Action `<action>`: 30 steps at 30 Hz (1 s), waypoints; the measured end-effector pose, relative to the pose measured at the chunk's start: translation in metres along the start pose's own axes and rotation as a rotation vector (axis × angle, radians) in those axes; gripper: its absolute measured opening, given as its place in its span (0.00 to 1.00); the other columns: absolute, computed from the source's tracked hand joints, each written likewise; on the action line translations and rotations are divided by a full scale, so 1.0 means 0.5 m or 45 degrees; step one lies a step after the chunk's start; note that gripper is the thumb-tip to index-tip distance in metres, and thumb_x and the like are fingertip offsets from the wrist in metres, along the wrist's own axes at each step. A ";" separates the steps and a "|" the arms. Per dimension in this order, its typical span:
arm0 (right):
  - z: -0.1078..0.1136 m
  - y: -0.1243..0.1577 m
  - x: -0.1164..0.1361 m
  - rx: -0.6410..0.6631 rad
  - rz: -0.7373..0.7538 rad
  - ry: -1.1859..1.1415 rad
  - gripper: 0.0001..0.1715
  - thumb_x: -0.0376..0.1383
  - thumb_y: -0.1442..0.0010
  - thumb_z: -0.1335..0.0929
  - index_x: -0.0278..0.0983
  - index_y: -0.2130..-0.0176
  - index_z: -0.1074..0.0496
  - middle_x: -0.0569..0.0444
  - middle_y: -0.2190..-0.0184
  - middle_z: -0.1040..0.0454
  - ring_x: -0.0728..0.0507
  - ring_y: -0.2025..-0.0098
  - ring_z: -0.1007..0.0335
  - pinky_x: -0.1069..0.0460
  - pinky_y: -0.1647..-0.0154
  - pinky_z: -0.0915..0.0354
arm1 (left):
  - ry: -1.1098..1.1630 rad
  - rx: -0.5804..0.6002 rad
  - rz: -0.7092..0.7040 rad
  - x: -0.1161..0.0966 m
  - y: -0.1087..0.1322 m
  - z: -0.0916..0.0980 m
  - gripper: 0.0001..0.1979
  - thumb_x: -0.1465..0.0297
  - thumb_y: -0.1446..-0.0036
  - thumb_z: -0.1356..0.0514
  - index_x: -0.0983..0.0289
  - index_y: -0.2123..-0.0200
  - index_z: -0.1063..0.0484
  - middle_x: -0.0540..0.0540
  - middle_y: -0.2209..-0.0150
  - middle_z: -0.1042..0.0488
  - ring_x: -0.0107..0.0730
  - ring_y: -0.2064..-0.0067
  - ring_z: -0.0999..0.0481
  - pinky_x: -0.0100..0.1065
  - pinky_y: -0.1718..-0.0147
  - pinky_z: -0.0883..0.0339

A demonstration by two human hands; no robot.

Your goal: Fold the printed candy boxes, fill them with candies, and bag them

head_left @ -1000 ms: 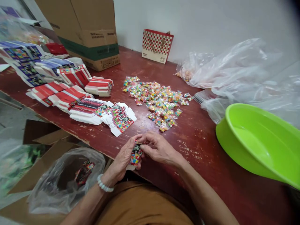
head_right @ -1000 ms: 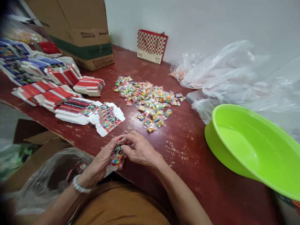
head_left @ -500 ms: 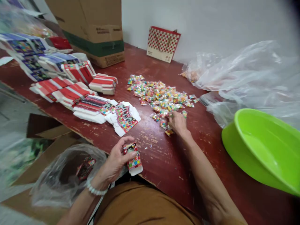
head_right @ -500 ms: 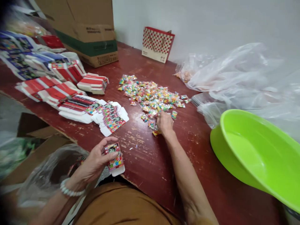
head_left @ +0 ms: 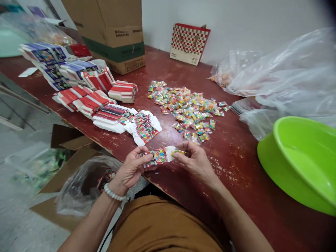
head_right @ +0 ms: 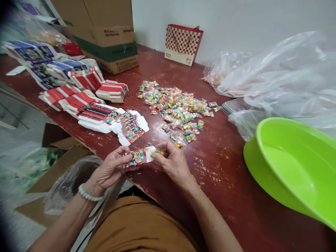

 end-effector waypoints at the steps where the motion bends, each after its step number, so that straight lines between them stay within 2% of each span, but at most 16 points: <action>1: 0.002 -0.002 0.000 -0.039 0.018 0.059 0.12 0.40 0.44 0.27 0.37 0.61 0.24 0.55 0.71 0.25 0.47 0.71 0.32 0.53 0.69 0.37 | 0.014 0.053 0.051 0.005 0.005 -0.003 0.24 0.75 0.61 0.24 0.64 0.62 0.30 0.53 0.65 0.20 0.35 0.67 0.19 0.37 0.70 0.20; 4: 0.013 -0.007 0.018 0.061 0.182 0.230 0.06 0.38 0.40 0.29 0.38 0.64 0.22 0.54 0.70 0.25 0.46 0.67 0.31 0.51 0.65 0.36 | 0.024 0.272 0.197 0.023 0.023 -0.023 0.29 0.78 0.60 0.25 0.65 0.53 0.27 0.59 0.56 0.19 0.38 0.62 0.18 0.36 0.63 0.21; 6: 0.020 -0.005 0.035 0.175 0.291 0.297 0.06 0.35 0.38 0.31 0.39 0.62 0.22 0.52 0.66 0.24 0.45 0.62 0.30 0.49 0.60 0.35 | -0.025 0.434 0.278 0.036 0.037 -0.044 0.27 0.77 0.59 0.25 0.67 0.53 0.25 0.60 0.57 0.19 0.36 0.63 0.18 0.34 0.62 0.23; 8: 0.028 -0.001 0.045 0.218 0.318 0.332 0.10 0.32 0.39 0.32 0.39 0.58 0.22 0.52 0.64 0.24 0.45 0.62 0.29 0.49 0.59 0.35 | -0.113 0.549 0.318 0.045 0.048 -0.063 0.22 0.75 0.56 0.26 0.68 0.55 0.24 0.59 0.61 0.19 0.35 0.65 0.18 0.32 0.63 0.25; 10: 0.036 0.002 0.047 0.163 0.280 0.345 0.16 0.30 0.42 0.31 0.39 0.53 0.25 0.54 0.66 0.24 0.46 0.66 0.30 0.50 0.63 0.35 | -0.202 0.610 0.314 0.049 0.053 -0.078 0.21 0.73 0.53 0.28 0.66 0.55 0.25 0.59 0.61 0.19 0.37 0.64 0.18 0.31 0.65 0.27; 12: 0.044 0.004 0.046 0.090 0.232 0.326 0.17 0.30 0.44 0.30 0.37 0.53 0.26 0.56 0.69 0.25 0.47 0.69 0.31 0.52 0.67 0.36 | -0.263 0.633 0.297 0.051 0.054 -0.087 0.22 0.73 0.50 0.30 0.63 0.51 0.29 0.59 0.57 0.20 0.39 0.63 0.17 0.33 0.64 0.27; 14: 0.045 0.007 0.049 0.121 0.214 0.281 0.11 0.31 0.44 0.29 0.37 0.59 0.25 0.56 0.70 0.24 0.47 0.70 0.30 0.52 0.68 0.35 | -0.300 0.657 0.273 0.050 0.051 -0.094 0.23 0.73 0.48 0.33 0.62 0.49 0.32 0.60 0.56 0.20 0.39 0.63 0.17 0.34 0.64 0.28; 16: 0.039 0.010 0.057 0.275 0.221 0.212 0.04 0.33 0.41 0.29 0.38 0.63 0.23 0.55 0.68 0.22 0.46 0.68 0.28 0.51 0.65 0.33 | -0.325 0.683 0.224 0.049 0.047 -0.100 0.23 0.75 0.47 0.35 0.61 0.48 0.33 0.59 0.57 0.20 0.37 0.64 0.17 0.33 0.65 0.29; 18: 0.033 0.011 0.066 0.412 0.260 0.157 0.07 0.36 0.37 0.32 0.40 0.62 0.22 0.54 0.64 0.21 0.46 0.63 0.25 0.50 0.61 0.31 | -0.364 0.668 0.160 0.046 0.044 -0.107 0.24 0.77 0.49 0.37 0.61 0.47 0.34 0.56 0.59 0.21 0.36 0.66 0.18 0.32 0.66 0.30; 19: 0.032 0.010 0.069 0.420 0.288 0.144 0.09 0.36 0.36 0.32 0.40 0.60 0.21 0.53 0.62 0.20 0.45 0.60 0.25 0.50 0.58 0.31 | -0.384 0.642 0.131 0.045 0.043 -0.110 0.25 0.78 0.50 0.38 0.61 0.47 0.34 0.55 0.61 0.21 0.34 0.67 0.19 0.32 0.66 0.30; 21: 0.035 0.004 0.067 0.314 0.299 0.121 0.10 0.36 0.37 0.32 0.40 0.58 0.21 0.52 0.61 0.20 0.45 0.59 0.25 0.50 0.57 0.30 | -0.424 0.567 0.090 0.044 0.043 -0.114 0.27 0.79 0.54 0.40 0.61 0.48 0.33 0.52 0.65 0.22 0.32 0.70 0.21 0.31 0.68 0.31; 24: 0.040 -0.006 0.053 0.115 0.208 0.095 0.07 0.33 0.41 0.30 0.37 0.61 0.22 0.53 0.68 0.21 0.47 0.67 0.26 0.52 0.64 0.32 | -0.469 0.481 0.071 0.046 0.044 -0.115 0.24 0.79 0.57 0.41 0.62 0.53 0.31 0.50 0.68 0.24 0.29 0.73 0.24 0.30 0.71 0.32; 26: 0.036 -0.005 0.052 0.140 0.245 0.146 0.04 0.32 0.42 0.30 0.37 0.66 0.22 0.55 0.72 0.22 0.48 0.70 0.28 0.53 0.67 0.34 | -0.457 0.458 0.073 0.049 0.044 -0.113 0.18 0.74 0.53 0.40 0.62 0.56 0.31 0.51 0.70 0.23 0.30 0.74 0.25 0.30 0.74 0.33; 28: 0.026 0.001 0.059 0.259 0.346 0.190 0.05 0.31 0.42 0.30 0.38 0.68 0.22 0.56 0.71 0.22 0.48 0.68 0.28 0.52 0.65 0.34 | -0.389 0.420 0.068 0.051 0.041 -0.110 0.13 0.63 0.46 0.39 0.63 0.59 0.30 0.54 0.71 0.22 0.31 0.76 0.25 0.30 0.76 0.34; 30: 0.019 0.007 0.062 0.308 0.359 0.133 0.07 0.32 0.41 0.31 0.39 0.66 0.21 0.55 0.69 0.21 0.47 0.66 0.27 0.52 0.62 0.34 | -0.306 0.367 0.079 0.051 0.036 -0.107 0.21 0.51 0.41 0.42 0.64 0.61 0.29 0.56 0.73 0.22 0.33 0.77 0.25 0.31 0.78 0.33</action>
Point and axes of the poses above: each hand's wrist, its own y-axis away from the middle knuckle, its own z-axis out of the back of the hand, x = y × z, the point moved 3 cm from there along -y, towards the middle knuckle
